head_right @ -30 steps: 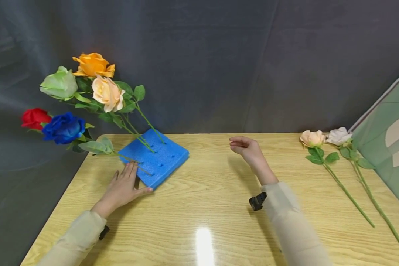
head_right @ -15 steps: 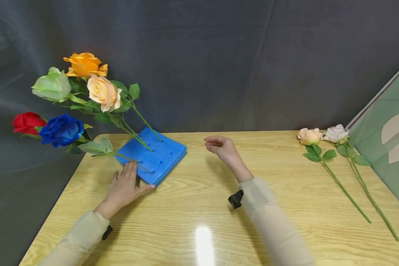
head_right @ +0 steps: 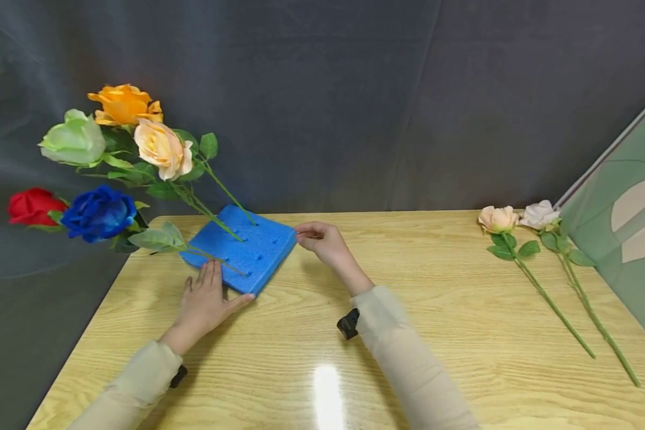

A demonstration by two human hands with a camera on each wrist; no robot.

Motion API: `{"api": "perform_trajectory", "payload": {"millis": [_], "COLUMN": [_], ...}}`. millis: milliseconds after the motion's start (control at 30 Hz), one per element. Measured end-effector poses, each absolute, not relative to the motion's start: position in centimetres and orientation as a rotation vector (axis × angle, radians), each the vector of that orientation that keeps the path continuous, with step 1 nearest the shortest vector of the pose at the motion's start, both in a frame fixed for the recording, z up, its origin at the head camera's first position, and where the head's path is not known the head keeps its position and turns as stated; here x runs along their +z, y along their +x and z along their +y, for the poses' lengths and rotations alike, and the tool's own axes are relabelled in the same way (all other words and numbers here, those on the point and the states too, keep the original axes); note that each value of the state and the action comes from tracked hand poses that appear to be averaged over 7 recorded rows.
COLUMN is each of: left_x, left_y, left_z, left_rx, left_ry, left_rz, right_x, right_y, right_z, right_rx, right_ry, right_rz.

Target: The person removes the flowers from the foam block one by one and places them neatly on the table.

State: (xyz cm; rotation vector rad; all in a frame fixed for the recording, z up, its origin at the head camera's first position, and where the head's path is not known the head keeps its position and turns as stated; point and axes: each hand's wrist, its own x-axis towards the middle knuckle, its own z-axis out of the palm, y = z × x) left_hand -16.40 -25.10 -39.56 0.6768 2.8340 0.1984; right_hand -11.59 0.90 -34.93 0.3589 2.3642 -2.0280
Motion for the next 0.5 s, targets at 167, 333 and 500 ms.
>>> {"api": "perform_trajectory", "payload": {"millis": [167, 333, 500], "left_x": [-39.9, -40.1, -39.6], "left_y": [-16.9, -17.5, -18.9], "left_z": [-25.8, -27.0, -28.6], "left_rx": [0.265, 0.279, 0.312], "left_ry": [0.673, 0.68, 0.694], "left_rz": [2.811, 2.81, 2.805], "right_x": [-35.2, -35.9, -36.5], "right_y": [-11.9, -12.1, -12.3], "right_z": [-0.6, -2.0, -3.0], "right_rx": [-2.033, -2.013, -2.027], "right_ry": [0.327, 0.289, 0.244], "right_rz": [2.319, 2.306, 2.285]}}
